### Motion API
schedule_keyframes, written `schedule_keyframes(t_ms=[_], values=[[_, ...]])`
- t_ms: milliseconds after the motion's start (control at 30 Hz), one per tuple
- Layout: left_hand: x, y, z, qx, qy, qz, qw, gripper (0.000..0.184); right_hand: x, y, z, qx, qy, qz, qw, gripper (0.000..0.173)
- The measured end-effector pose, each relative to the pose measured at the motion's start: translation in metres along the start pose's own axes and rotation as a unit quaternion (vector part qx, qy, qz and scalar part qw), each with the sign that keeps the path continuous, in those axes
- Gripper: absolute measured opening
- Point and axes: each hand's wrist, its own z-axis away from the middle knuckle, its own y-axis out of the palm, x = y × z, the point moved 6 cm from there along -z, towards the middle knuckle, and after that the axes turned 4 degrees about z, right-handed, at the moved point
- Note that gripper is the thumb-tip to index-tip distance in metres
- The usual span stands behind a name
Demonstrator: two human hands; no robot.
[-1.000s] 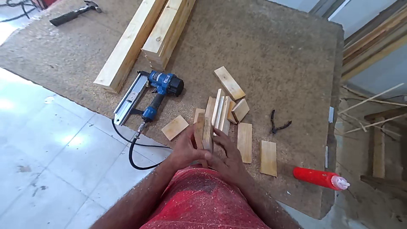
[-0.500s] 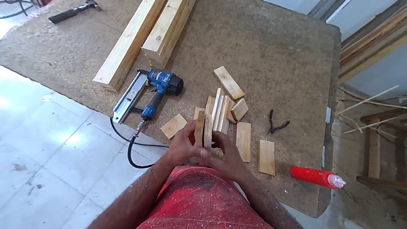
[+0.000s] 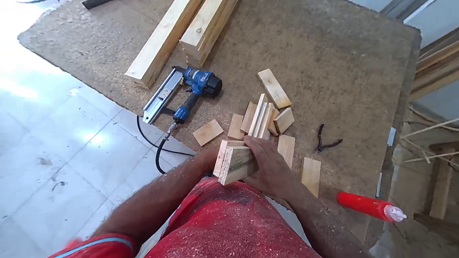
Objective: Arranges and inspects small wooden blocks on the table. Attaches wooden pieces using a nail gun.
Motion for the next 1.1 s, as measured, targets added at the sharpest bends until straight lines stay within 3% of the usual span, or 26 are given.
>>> schedule_keyframes(t_ms=[67, 133, 200, 300, 333, 433, 667, 1100], values=[[-0.007, 0.004, 0.009, -0.01, -0.004, -0.105, 0.994, 0.024, -0.005, 0.003, 0.007, -0.016, 0.063, -0.054, 0.996, 0.088], [-0.033, 0.01, 0.014, -0.085, -0.012, -0.17, 0.982, 0.021, -0.014, 0.005, 0.015, -0.026, 0.152, -0.125, 0.98, 0.089], [-0.046, 0.005, 0.02, -0.157, 0.036, -0.212, 0.964, 0.05, -0.024, 0.009, 0.023, -0.022, 0.228, -0.2, 0.953, 0.092], [-0.051, 0.014, 0.024, -0.097, 0.158, -0.144, 0.972, 0.101, -0.024, 0.015, 0.028, -0.025, 0.251, -0.326, 0.911, 0.093], [-0.054, 0.022, 0.025, -0.081, 0.18, -0.12, 0.973, 0.108, -0.022, 0.017, 0.027, -0.021, 0.248, -0.361, 0.899, 0.094], [-0.055, 0.033, 0.023, -0.081, 0.205, -0.067, 0.973, 0.097, -0.017, 0.021, 0.025, 0.001, 0.256, -0.385, 0.886, 0.098], [-0.047, 0.033, 0.023, -0.086, 0.207, -0.025, 0.974, 0.097, -0.016, 0.007, 0.019, 0.022, 0.203, -0.296, 0.933, 0.074], [-0.046, 0.034, 0.028, -0.113, 0.242, -0.046, 0.963, 0.09, -0.013, 0.003, 0.018, 0.031, 0.195, -0.296, 0.935, 0.07]])
